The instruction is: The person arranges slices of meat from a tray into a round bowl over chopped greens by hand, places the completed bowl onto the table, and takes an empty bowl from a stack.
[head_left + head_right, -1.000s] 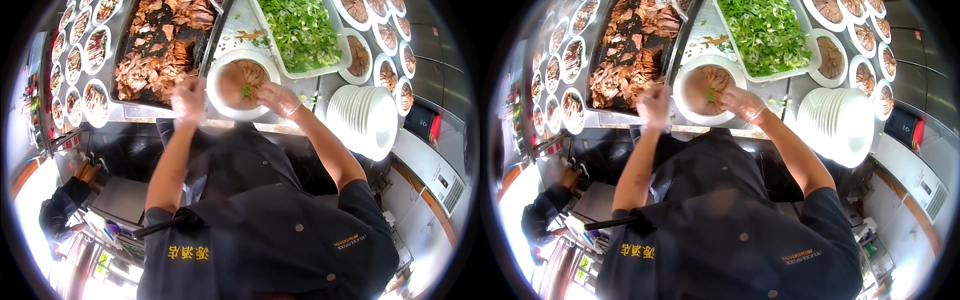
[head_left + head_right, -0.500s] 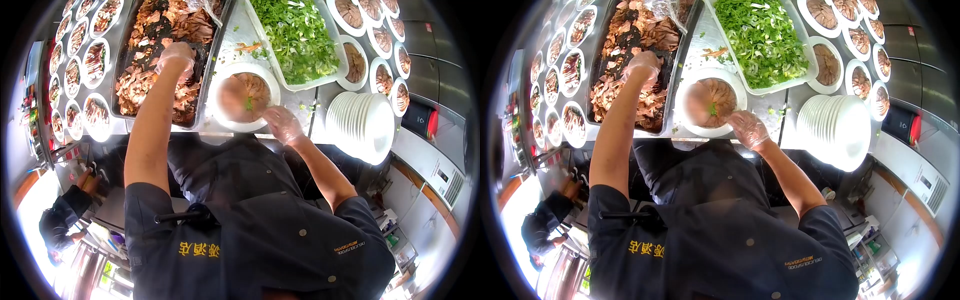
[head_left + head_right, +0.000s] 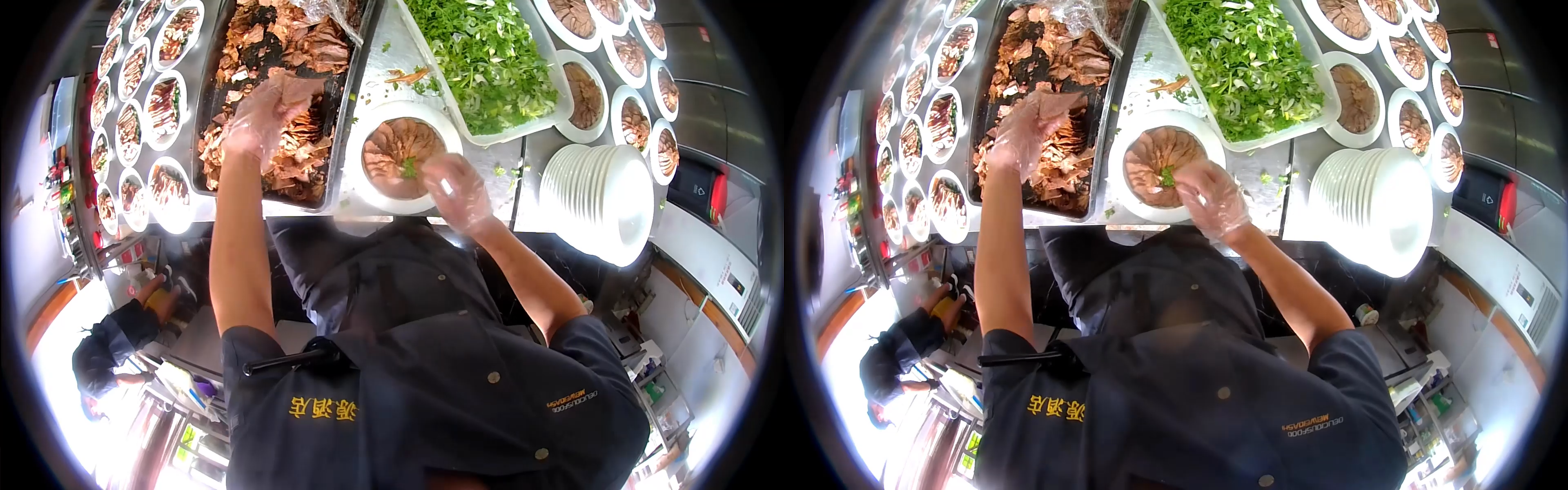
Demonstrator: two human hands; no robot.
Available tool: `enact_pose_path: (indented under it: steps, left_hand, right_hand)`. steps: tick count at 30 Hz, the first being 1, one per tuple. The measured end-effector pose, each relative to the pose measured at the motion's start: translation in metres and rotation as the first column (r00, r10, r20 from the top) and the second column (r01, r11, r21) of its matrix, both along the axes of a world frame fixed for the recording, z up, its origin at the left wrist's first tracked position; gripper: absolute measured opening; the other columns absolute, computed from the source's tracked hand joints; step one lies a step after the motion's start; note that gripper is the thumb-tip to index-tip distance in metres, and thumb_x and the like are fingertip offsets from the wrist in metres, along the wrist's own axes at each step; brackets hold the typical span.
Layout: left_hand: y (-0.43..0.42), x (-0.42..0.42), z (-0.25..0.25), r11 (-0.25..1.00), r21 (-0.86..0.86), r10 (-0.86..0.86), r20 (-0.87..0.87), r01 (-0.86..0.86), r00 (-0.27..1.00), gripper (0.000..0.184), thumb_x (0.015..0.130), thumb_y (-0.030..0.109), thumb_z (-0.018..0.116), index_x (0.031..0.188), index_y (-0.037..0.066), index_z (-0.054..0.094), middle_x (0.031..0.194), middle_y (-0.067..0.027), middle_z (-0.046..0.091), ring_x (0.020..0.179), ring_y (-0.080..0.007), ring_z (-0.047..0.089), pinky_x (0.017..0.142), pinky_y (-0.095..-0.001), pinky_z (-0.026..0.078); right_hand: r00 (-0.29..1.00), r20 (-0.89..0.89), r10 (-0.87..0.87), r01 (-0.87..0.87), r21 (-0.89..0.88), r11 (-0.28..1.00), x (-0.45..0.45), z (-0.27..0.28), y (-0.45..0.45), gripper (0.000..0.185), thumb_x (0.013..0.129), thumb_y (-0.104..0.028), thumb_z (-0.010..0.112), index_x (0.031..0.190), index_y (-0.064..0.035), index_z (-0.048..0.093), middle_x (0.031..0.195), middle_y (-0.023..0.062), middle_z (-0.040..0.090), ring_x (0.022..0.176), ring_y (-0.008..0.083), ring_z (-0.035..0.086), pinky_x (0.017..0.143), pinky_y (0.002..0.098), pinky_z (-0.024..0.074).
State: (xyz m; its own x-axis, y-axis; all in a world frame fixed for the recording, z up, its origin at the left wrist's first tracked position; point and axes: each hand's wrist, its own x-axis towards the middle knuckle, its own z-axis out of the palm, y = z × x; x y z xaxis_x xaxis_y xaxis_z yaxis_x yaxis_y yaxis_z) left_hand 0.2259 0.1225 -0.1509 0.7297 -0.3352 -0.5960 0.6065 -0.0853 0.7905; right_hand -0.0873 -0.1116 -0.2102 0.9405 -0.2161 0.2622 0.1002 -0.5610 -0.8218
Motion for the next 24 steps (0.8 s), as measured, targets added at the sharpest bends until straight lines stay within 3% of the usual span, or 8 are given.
enact_pose_path:
  steps: [4, 8, 11, 14, 17, 20, 22, 24]
  left_hand:
    - [-0.014, -0.064, 0.028, 0.964, -0.265, -0.033, 0.005, 0.033, 0.999, 0.036, 0.118, 0.023, 0.054, 0.140, -0.003, 0.065, 0.116, -0.0147, 0.078, 0.105, -0.0211, 0.078, 0.085, -0.0279, 0.070]
    - [-0.043, -0.144, 0.052, 0.997, -0.014, 0.070, 0.397, -0.070, 0.915, 0.023, 0.112, 0.016, 0.065, 0.120, -0.003, 0.076, 0.108, -0.0096, 0.080, 0.099, -0.0178, 0.077, 0.083, -0.0298, 0.065]
    - [-0.044, -0.178, 0.056, 0.970, 0.156, -0.226, 0.864, 0.188, 0.450, 0.016, 0.096, -0.006, 0.076, 0.108, 0.004, 0.077, 0.106, -0.0111, 0.082, 0.100, -0.0239, 0.078, 0.095, -0.0370, 0.063]
    - [-0.038, -0.198, 0.038, 0.956, 0.133, -0.199, 0.950, 0.263, 0.242, 0.027, 0.095, -0.010, 0.073, 0.118, 0.003, 0.072, 0.123, -0.0130, 0.078, 0.118, -0.0286, 0.075, 0.108, -0.0418, 0.059]
    - [-0.051, -0.221, 0.045, 0.950, -0.235, 0.282, 0.374, -0.204, 0.884, 0.059, 0.098, -0.008, 0.068, 0.154, -0.002, 0.049, 0.159, -0.0155, 0.052, 0.139, -0.0257, 0.060, 0.120, -0.0405, 0.049]
    - [-0.038, -0.217, 0.055, 0.865, -0.477, 0.039, -0.247, -0.156, 0.968, 0.042, 0.113, 0.007, 0.051, 0.153, -0.005, 0.052, 0.145, -0.0148, 0.063, 0.132, -0.0243, 0.064, 0.118, -0.0373, 0.052]
    - [-0.039, -0.222, 0.043, 0.885, -0.450, 0.040, -0.185, -0.121, 0.982, 0.038, 0.113, 0.010, 0.055, 0.150, 0.000, 0.057, 0.137, -0.0096, 0.067, 0.123, -0.0191, 0.066, 0.108, -0.0352, 0.055]
    - [-0.041, -0.225, 0.040, 0.902, -0.423, 0.036, -0.123, -0.085, 0.992, 0.034, 0.113, 0.012, 0.059, 0.147, 0.004, 0.061, 0.128, -0.0044, 0.071, 0.115, -0.0138, 0.068, 0.098, -0.0331, 0.059]
  right_hand:
    - [0.994, 0.101, -0.051, 0.063, -0.118, 0.991, 0.057, 0.057, 0.019, 0.029, 0.103, -0.017, 0.072, 0.129, -0.0063, 0.069, 0.116, 0.0141, 0.071, 0.097, 0.0305, 0.073, 0.087, 0.0417, 0.0618]
    - [0.945, -0.325, -0.028, 0.214, 0.554, 0.804, 0.078, 0.094, 0.035, 0.039, 0.108, -0.027, 0.070, 0.135, 0.0006, 0.065, 0.114, 0.0125, 0.073, 0.098, 0.0197, 0.072, 0.087, 0.0333, 0.0614]
    - [0.951, -0.264, 0.159, 0.286, 0.948, -0.141, 0.070, 0.092, 0.032, 0.037, 0.113, -0.019, 0.060, 0.144, 0.0008, 0.063, 0.118, 0.0080, 0.072, 0.099, 0.0162, 0.072, 0.088, 0.0306, 0.0609]
    - [0.931, -0.322, 0.170, 0.318, 0.947, 0.054, 0.065, 0.127, 0.034, 0.036, 0.113, -0.013, 0.058, 0.144, 0.0030, 0.063, 0.115, 0.0062, 0.071, 0.101, 0.0158, 0.073, 0.092, 0.0292, 0.0596]
    - [0.972, -0.229, 0.043, 0.168, 0.815, 0.555, 0.048, 0.086, 0.042, 0.039, 0.107, -0.006, 0.065, 0.145, 0.0049, 0.062, 0.117, 0.0070, 0.071, 0.108, 0.0178, 0.072, 0.094, 0.0274, 0.0572]
    - [0.995, -0.100, -0.001, 0.060, 0.591, 0.805, 0.048, 0.087, 0.045, 0.049, 0.098, -0.004, 0.074, 0.146, -0.0025, 0.064, 0.127, 0.0128, 0.069, 0.115, 0.0268, 0.070, 0.097, 0.0373, 0.0568]
    - [0.966, 0.067, -0.249, 0.250, -0.019, 0.968, 0.048, 0.091, 0.048, 0.051, 0.090, -0.008, 0.079, 0.140, -0.0079, 0.069, 0.125, 0.0161, 0.068, 0.113, 0.0366, 0.068, 0.102, 0.0494, 0.0530]
    - [0.950, 0.106, -0.294, 0.295, 0.005, 0.955, 0.047, 0.088, 0.048, 0.045, 0.085, -0.011, 0.083, 0.129, -0.0088, 0.073, 0.121, 0.0154, 0.070, 0.113, 0.0420, 0.065, 0.103, 0.0553, 0.0492]
